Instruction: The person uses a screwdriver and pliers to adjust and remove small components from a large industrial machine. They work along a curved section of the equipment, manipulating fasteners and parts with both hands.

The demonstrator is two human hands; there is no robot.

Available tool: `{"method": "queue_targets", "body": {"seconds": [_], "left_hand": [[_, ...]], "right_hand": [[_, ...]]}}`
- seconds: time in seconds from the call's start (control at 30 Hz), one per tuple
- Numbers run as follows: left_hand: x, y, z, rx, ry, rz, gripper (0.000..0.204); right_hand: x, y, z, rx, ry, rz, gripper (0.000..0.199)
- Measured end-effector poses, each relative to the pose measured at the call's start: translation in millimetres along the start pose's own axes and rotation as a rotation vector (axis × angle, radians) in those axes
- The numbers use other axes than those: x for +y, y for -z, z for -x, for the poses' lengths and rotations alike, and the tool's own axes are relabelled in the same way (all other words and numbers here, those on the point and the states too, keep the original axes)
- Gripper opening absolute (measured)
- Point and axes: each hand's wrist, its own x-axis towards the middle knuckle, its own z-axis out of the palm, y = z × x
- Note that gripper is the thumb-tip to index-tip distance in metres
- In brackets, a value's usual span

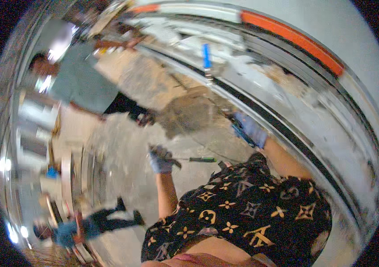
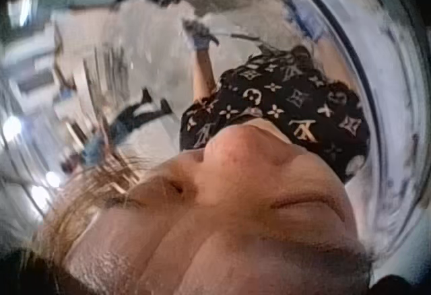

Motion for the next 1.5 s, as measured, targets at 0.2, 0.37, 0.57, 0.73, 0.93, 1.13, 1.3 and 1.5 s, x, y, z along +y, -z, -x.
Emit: {"method": "queue_targets", "body": {"seconds": [0.2,0.37,0.57,0.73,0.93,1.13,1.3,1.5], "left_hand": [[-7.4,-2.4,-4.1,0.051,0.042,-0.163,0.039],[-16.1,5.4,-9.3,0.001,-0.005,-0.329,0.015],[-53.5,-75.3,13.5,-0.022,-0.176,-0.471,0.017],[-61.9,-87.4,12.2,0.058,-0.214,-0.402,0.017],[-77.1,-87.8,-1.1,-0.056,-0.356,-0.536,0.021],[-24.5,-123.5,35.2,-0.271,-0.760,-1.023,0.026],[-39.6,-126.4,31.9,-0.241,-0.699,-0.901,0.017],[-51.0,-134.7,28.5,-0.247,-0.959,-0.952,0.007]], "right_hand": [[-12.6,55.8,29.9,0.167,-0.258,-0.459,0.031],[-62.6,80.0,64.8,0.024,-0.159,-0.491,0.060],[-69.2,95.5,34.6,-0.310,-0.085,-0.838,0.072],[-98.9,77.7,11.4,-0.472,-0.073,-0.821,0.082],[-77.5,65.2,-14.2,-0.825,-0.019,-0.808,0.085],[-104.4,-6.5,11.4,-0.923,-0.009,-0.735,0.081],[-80.5,-12.7,12.8,-0.904,-0.150,-0.727,0.080],[-82.5,-4.1,20.6,-0.812,-0.061,-0.479,0.085]]}}
